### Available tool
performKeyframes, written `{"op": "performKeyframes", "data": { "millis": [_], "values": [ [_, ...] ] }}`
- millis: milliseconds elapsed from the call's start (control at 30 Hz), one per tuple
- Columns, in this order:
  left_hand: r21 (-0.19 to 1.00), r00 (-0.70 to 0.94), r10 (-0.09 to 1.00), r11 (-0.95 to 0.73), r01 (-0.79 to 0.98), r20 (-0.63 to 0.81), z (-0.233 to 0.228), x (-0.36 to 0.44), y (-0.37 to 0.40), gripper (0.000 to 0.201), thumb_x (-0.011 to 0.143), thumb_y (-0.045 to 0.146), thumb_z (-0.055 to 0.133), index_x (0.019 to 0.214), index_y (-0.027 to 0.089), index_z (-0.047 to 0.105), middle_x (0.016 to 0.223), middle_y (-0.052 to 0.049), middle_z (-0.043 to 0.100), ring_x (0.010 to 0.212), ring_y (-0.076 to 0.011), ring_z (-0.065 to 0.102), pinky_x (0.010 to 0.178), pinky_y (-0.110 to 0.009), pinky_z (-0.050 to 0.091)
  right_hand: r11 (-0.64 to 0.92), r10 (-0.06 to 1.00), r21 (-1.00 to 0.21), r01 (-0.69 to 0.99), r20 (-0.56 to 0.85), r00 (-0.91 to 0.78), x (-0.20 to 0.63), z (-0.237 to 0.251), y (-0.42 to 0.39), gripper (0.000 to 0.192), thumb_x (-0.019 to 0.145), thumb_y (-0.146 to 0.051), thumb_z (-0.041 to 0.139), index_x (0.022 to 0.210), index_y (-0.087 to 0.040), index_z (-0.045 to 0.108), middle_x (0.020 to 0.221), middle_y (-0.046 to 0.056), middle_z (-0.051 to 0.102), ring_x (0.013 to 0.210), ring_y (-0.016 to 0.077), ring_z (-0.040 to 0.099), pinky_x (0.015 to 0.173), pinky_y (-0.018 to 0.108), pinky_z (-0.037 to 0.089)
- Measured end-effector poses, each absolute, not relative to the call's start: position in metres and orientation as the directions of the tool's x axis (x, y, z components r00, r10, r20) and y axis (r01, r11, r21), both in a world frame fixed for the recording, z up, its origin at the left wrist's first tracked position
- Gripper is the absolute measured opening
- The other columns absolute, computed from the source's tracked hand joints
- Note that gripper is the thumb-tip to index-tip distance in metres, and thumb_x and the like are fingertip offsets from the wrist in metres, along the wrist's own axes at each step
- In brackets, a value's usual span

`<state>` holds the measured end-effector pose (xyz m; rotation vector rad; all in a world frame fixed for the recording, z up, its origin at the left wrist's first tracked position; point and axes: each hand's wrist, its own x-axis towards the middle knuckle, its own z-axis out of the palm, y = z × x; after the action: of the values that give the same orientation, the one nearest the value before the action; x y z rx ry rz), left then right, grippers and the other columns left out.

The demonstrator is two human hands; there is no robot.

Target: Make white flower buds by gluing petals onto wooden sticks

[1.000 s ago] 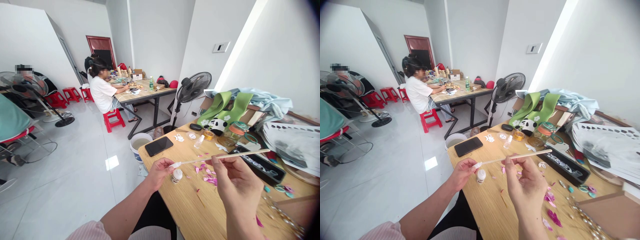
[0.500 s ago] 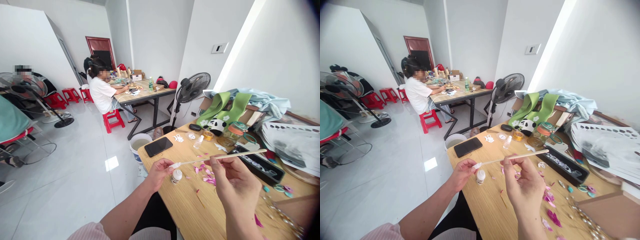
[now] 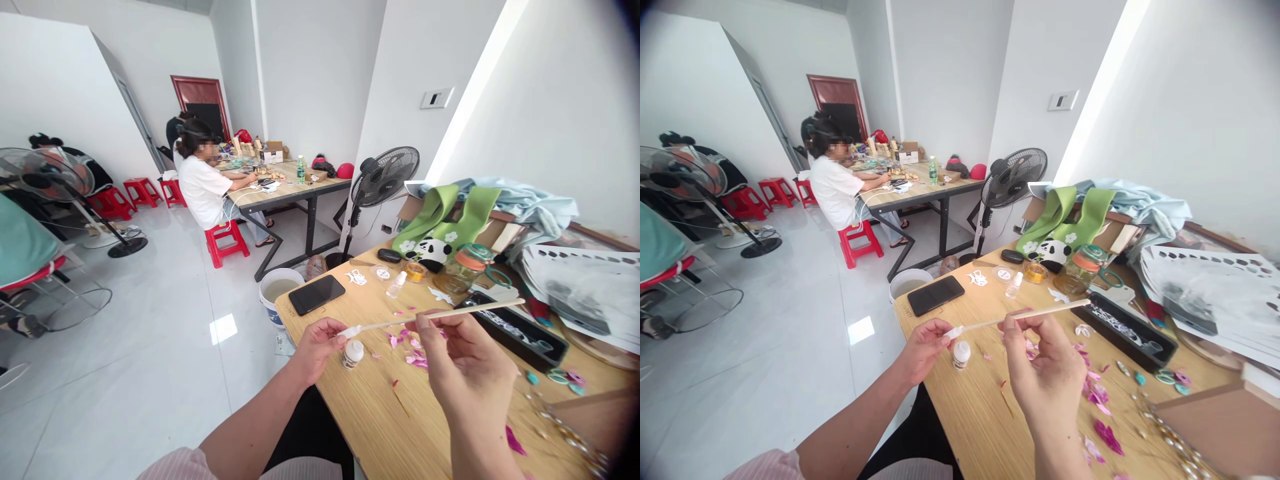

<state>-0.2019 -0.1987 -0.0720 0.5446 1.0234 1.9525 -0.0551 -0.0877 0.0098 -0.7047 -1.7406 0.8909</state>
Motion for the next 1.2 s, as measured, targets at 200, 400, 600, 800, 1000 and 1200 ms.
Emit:
{"op": "performKeyframes", "data": {
  "millis": [200, 400, 600, 800, 1000, 1200],
  "values": [
    [0.824, -0.548, 0.836, -0.309, -0.475, -0.002, -0.0716, -0.2017, -0.1993, 0.035, 0.059, 0.036, 0.088, 0.079, 0.013, 0.071, 0.073, -0.003, 0.066, 0.069, -0.012, 0.055, 0.07, -0.027, 0.039, 0.553, 0.798, -0.832, 0.037, 0.516, -0.31, -0.0571, 0.0075, -0.0874, 0.021, 0.083, -0.044, 0.066, 0.083, -0.022, 0.064, 0.078, 0.002, 0.068, 0.069, 0.0161, 0.062, 0.062, 0.027, 0.045],
    [0.829, -0.55, 0.835, -0.308, -0.467, 0.001, -0.0715, -0.2018, -0.1991, 0.035, 0.06, 0.037, 0.088, 0.079, 0.014, 0.071, 0.072, -0.003, 0.066, 0.069, -0.0121, 0.055, 0.069, -0.027, 0.039, 0.583, 0.782, -0.811, 0.047, 0.544, -0.305, -0.058, 0.0073, -0.087, 0.022, 0.083, -0.043, 0.065, 0.082, -0.021, 0.064, 0.076, 0.003, 0.068, 0.064, 0.0156, 0.062, 0.057, 0.026, 0.045],
    [0.825, -0.549, 0.836, -0.304, -0.475, -0.008, -0.0718, -0.2016, -0.1988, 0.035, 0.06, 0.036, 0.088, 0.08, 0.013, 0.071, 0.073, -0.004, 0.066, 0.069, -0.0121, 0.056, 0.069, -0.027, 0.039, 0.609, 0.762, -0.791, 0.058, 0.563, -0.321, -0.0586, 0.0071, -0.0867, 0.023, 0.084, -0.043, 0.064, 0.083, -0.021, 0.063, 0.076, 0.004, 0.068, 0.066, 0.0165, 0.063, 0.057, 0.026, 0.047],
    [0.82, -0.55, 0.835, -0.307, -0.483, -0.011, -0.0704, -0.2007, -0.1986, 0.036, 0.058, 0.037, 0.089, 0.078, 0.013, 0.071, 0.071, -0.003, 0.065, 0.068, -0.0118, 0.055, 0.069, -0.027, 0.039, 0.628, 0.748, -0.773, 0.084, 0.571, -0.337, -0.0584, 0.0074, -0.0869, 0.024, 0.085, -0.045, 0.062, 0.085, -0.02, 0.063, 0.078, 0.005, 0.069, 0.065, 0.0163, 0.063, 0.056, 0.026, 0.048],
    [0.827, -0.549, 0.836, -0.303, -0.475, -0.009, -0.0695, -0.2, -0.1987, 0.037, 0.059, 0.038, 0.089, 0.078, 0.013, 0.07, 0.071, -0.003, 0.065, 0.068, -0.0124, 0.055, 0.069, -0.028, 0.039, 0.631, 0.748, -0.769, 0.101, 0.568, -0.344, -0.0576, 0.0084, -0.0872, 0.025, 0.085, -0.045, 0.062, 0.084, -0.02, 0.063, 0.076, 0.005, 0.069, 0.064, 0.0163, 0.063, 0.053, 0.025, 0.047],
    [0.828, -0.552, 0.834, -0.304, -0.471, -0.007, -0.0697, -0.2, -0.1987, 0.037, 0.059, 0.038, 0.089, 0.079, 0.013, 0.071, 0.07, -0.003, 0.065, 0.068, -0.0125, 0.055, 0.069, -0.028, 0.038, 0.639, 0.736, -0.765, 0.081, 0.578, -0.352, -0.0585, 0.0096, -0.087, 0.027, 0.085, -0.047, 0.061, 0.083, -0.02, 0.063, 0.076, 0.005, 0.069, 0.065, 0.0174, 0.064, 0.054, 0.026, 0.049]
  ]
}}
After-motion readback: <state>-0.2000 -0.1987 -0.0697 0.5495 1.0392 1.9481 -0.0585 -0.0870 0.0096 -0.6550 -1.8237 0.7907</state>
